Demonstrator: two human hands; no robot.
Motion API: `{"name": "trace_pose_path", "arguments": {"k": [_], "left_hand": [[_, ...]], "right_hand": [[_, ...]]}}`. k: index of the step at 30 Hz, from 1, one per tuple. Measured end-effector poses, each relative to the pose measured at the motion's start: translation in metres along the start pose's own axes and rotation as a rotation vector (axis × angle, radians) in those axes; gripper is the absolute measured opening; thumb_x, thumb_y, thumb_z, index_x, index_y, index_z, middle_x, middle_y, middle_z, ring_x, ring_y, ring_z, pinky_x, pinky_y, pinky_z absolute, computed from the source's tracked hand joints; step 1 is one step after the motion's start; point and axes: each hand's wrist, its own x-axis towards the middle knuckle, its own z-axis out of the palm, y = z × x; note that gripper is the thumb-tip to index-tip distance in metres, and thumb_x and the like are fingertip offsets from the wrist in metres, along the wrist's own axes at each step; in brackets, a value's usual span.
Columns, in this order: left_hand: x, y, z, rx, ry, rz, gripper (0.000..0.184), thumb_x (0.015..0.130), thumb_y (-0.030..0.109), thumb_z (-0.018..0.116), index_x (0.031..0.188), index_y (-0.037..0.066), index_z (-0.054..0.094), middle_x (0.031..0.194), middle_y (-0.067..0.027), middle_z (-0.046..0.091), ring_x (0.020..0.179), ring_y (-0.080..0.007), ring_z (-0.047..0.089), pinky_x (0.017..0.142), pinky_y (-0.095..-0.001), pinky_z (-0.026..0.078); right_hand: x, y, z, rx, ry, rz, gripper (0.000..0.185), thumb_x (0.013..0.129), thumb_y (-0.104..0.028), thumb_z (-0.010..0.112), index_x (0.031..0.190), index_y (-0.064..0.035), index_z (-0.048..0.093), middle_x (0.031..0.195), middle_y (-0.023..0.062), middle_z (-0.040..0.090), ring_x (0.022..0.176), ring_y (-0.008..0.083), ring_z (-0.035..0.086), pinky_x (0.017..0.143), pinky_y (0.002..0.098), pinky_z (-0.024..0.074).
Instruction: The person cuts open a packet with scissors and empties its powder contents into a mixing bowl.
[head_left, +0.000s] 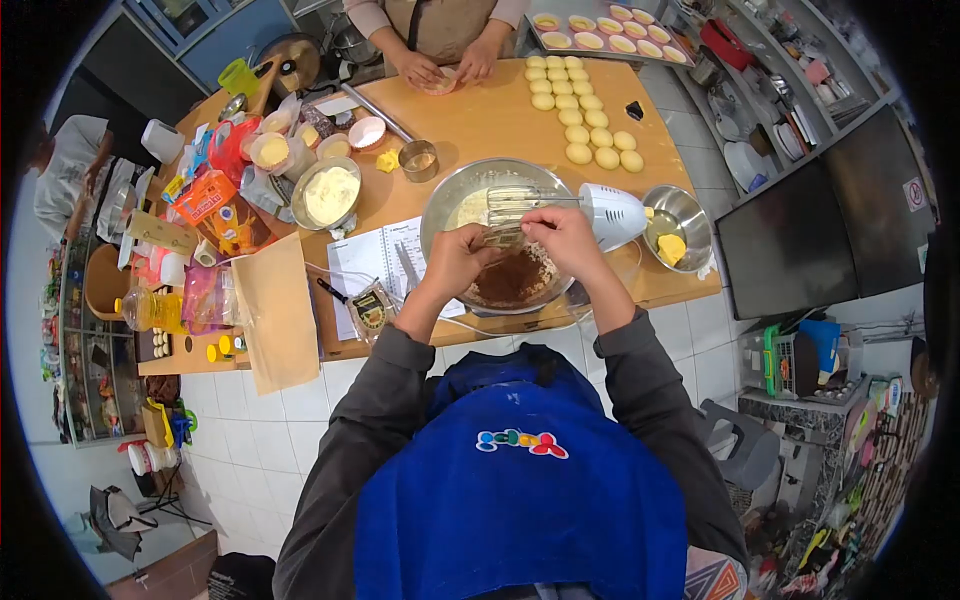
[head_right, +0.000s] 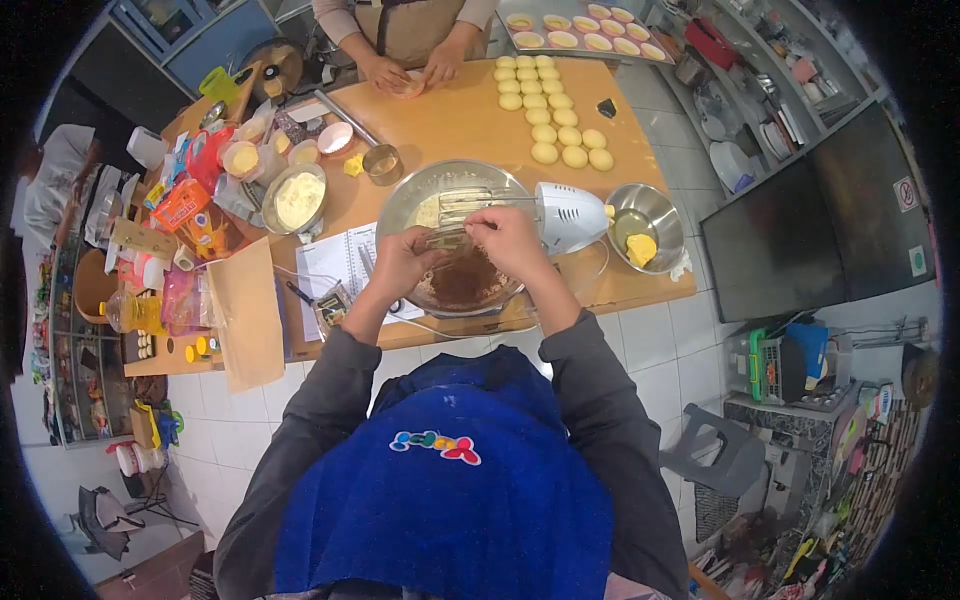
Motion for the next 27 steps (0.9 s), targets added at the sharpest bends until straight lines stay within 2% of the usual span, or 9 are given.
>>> {"name": "trace_pose_path", "arguments": {"k": [3,9,12,15,18,21,24,26,27], "left_hand": [[0.002,-0.001,-0.002,0.113,0.03,0.062,0.024,0.069,0.014,0.075,0.068,-0.001,0.056,0.054,-0.0134,0.048,0.048,-0.0198,0.04,0.048,-0.0326,0.039],[0.005,0.018,-0.009,0.097,-0.012,0.036,0.025,0.069,0.015,0.075,0.066,-0.001,0.056,0.054,-0.0141,0.049,0.047,-0.0214,0.045,0.048,-0.0343,0.04],[0.008,0.023,-0.011,0.216,-0.042,0.078,0.022,0.069,0.014,0.075,0.07,-0.001,0.058,0.056,-0.0154,0.053,0.048,-0.0222,0.052,0.049,-0.0339,0.042],[0.006,0.035,-0.008,0.055,-0.073,0.04,0.022,0.067,0.013,0.075,0.08,0.001,0.064,0.063,-0.0129,0.06,0.055,-0.0194,0.057,0.053,-0.0323,0.044],[0.008,0.043,-0.011,0.115,-0.096,-0.057,0.023,0.067,0.013,0.074,0.084,0.001,0.064,0.067,-0.0158,0.061,0.059,-0.0243,0.06,0.056,-0.0332,0.046],[0.011,0.036,-0.008,0.226,-0.061,0.063,0.021,0.068,0.012,0.072,0.085,0.001,0.065,0.068,-0.0167,0.061,0.061,-0.0262,0.06,0.057,-0.0336,0.046],[0.01,0.047,-0.011,0.18,-0.126,-0.057,0.018,0.07,0.011,0.07,0.084,0.001,0.065,0.068,-0.0177,0.061,0.062,-0.0278,0.06,0.058,-0.0334,0.047],[0.011,0.039,-0.009,0.21,-0.135,0.022,0.018,0.072,0.011,0.069,0.085,0.0,0.064,0.069,-0.0177,0.062,0.062,-0.0273,0.061,0.059,-0.0334,0.047],[0.012,0.034,-0.008,0.226,-0.139,0.064,0.018,0.073,0.011,0.068,0.086,0.0,0.064,0.07,-0.0177,0.062,0.062,-0.0271,0.061,0.059,-0.0334,0.047]], "right_hand": [[0.001,0.001,0.002,0.046,-0.013,0.071,0.017,0.079,-0.012,0.062,0.089,0.0014,0.066,0.067,0.0074,0.064,0.061,0.0134,0.059,0.059,0.0274,0.046],[0.002,0.007,-0.002,0.207,-0.039,0.132,0.016,0.081,-0.01,0.061,0.089,0.0031,0.066,0.067,0.0061,0.063,0.061,0.0117,0.058,0.058,0.026,0.046],[-0.001,0.009,-0.003,0.207,-0.032,0.156,0.016,0.08,-0.009,0.061,0.09,0.0019,0.066,0.066,0.0048,0.063,0.06,0.011,0.057,0.057,0.0258,0.0456],[-0.004,0.014,0.003,0.182,0.018,0.158,0.015,0.079,-0.01,0.062,0.09,0.0007,0.066,0.067,0.0038,0.062,0.06,0.0103,0.056,0.056,0.0252,0.045],[-0.003,0.02,0.006,0.199,0.057,0.148,0.015,0.079,-0.01,0.062,0.089,0.0,0.066,0.067,0.0036,0.063,0.06,0.0099,0.056,0.056,0.0251,0.0446],[-0.005,0.02,0.008,0.186,0.089,0.121,0.016,0.079,-0.011,0.062,0.09,-0.0002,0.067,0.067,0.0039,0.063,0.06,0.01,0.056,0.057,0.025,0.0444],[-0.006,0.014,0.001,0.186,0.062,0.105,0.017,0.079,-0.012,0.063,0.091,-0.0004,0.067,0.067,0.0042,0.063,0.06,0.0102,0.056,0.057,0.025,0.0443],[-0.01,0.017,0.005,0.075,0.058,0.014,0.018,0.079,-0.012,0.063,0.092,-0.0001,0.067,0.067,0.0043,0.063,0.061,0.0102,0.056,0.057,0.0246,0.0441],[-0.012,0.011,0.005,0.096,0.024,0.058,0.018,0.079,-0.012,0.063,0.092,0.0002,0.067,0.067,0.0045,0.063,0.061,0.0102,0.056,0.057,0.0246,0.0442]]}}
